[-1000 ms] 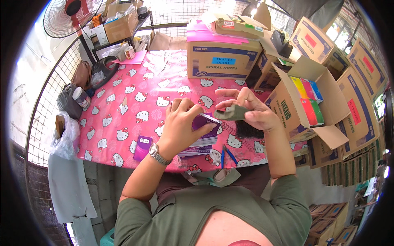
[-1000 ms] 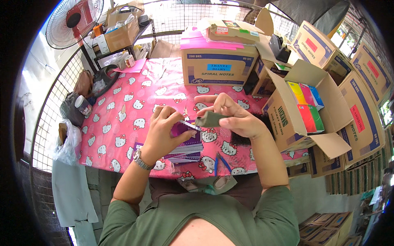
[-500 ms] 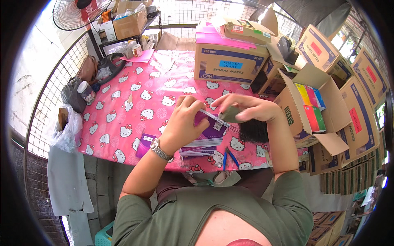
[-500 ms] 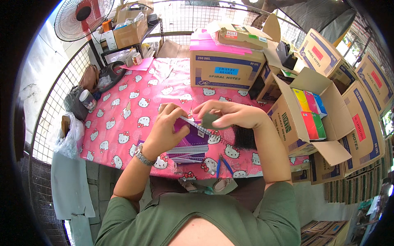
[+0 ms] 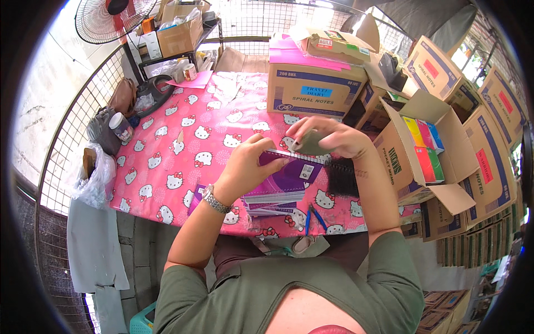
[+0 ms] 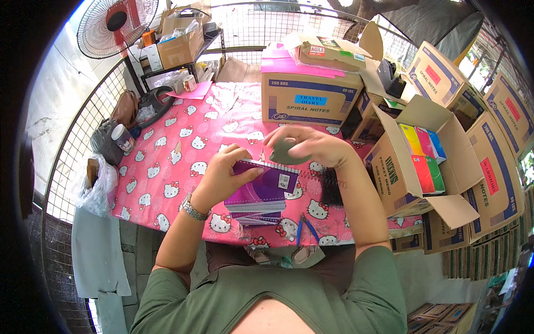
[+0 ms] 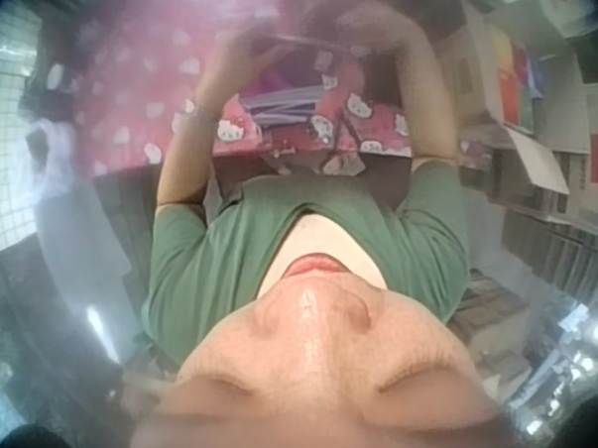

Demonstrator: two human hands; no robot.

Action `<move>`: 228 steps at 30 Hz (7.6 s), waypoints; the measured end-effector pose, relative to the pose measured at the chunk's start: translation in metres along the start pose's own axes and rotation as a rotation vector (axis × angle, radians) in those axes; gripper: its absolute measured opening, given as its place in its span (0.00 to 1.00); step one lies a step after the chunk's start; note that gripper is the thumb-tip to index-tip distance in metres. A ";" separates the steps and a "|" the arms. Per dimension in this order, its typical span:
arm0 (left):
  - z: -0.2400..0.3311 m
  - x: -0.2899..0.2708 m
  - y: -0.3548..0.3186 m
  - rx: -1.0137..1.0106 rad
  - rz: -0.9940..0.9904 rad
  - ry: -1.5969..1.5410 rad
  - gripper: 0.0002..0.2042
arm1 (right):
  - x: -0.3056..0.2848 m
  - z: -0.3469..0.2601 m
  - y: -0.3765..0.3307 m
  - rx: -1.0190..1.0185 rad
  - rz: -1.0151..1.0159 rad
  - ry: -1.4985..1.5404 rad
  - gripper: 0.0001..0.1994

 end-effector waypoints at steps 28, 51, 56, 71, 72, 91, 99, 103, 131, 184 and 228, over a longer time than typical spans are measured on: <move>-0.010 0.010 0.005 -0.110 -0.018 -0.210 0.17 | -0.016 0.025 0.019 0.169 0.077 -0.173 0.22; -0.024 0.006 -0.016 -0.094 0.242 -0.146 0.10 | 0.017 0.300 -0.187 0.434 1.033 -1.249 0.33; -0.016 0.005 -0.014 -0.130 0.248 -0.217 0.09 | 0.003 0.184 -0.188 -0.034 1.494 -0.578 0.28; -0.029 0.003 -0.012 -0.221 0.291 -0.206 0.11 | 0.089 0.007 -0.046 -0.495 0.914 -0.951 0.28; -0.025 0.001 -0.012 -0.155 0.353 -0.215 0.11 | 0.088 0.007 -0.043 -0.478 0.903 -0.958 0.28; -0.034 0.003 -0.020 -0.086 0.424 -0.221 0.09 | 0.094 0.004 -0.030 -0.439 0.851 -1.143 0.27; -0.049 0.008 -0.019 -0.199 0.315 -0.259 0.07 | 0.093 0.004 -0.029 -0.416 0.838 -1.168 0.27; -0.036 0.004 -0.020 -0.163 0.393 -0.345 0.04 | 0.093 0.004 -0.027 -0.399 0.850 -1.181 0.26; -0.298 -0.033 -0.108 -0.383 -0.173 0.737 0.21 | -0.052 0.269 -0.122 0.256 0.990 -1.335 0.18; 0.054 0.032 -0.002 0.410 -0.085 0.378 0.09 | 0.032 -0.011 -0.071 -0.392 0.812 -0.977 0.11; 0.039 0.016 -0.025 0.419 0.049 0.460 0.15 | -0.014 0.007 -0.047 -0.166 0.525 -0.179 0.28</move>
Point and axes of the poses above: each hand's wrist, its own y-axis towards the middle knuckle, its own x-axis out of the palm, z = x × y, the point moved 7 cm from there along y, towards the middle knuckle, and after that the axes turned 9 degrees about z, right-handed, at the moved point
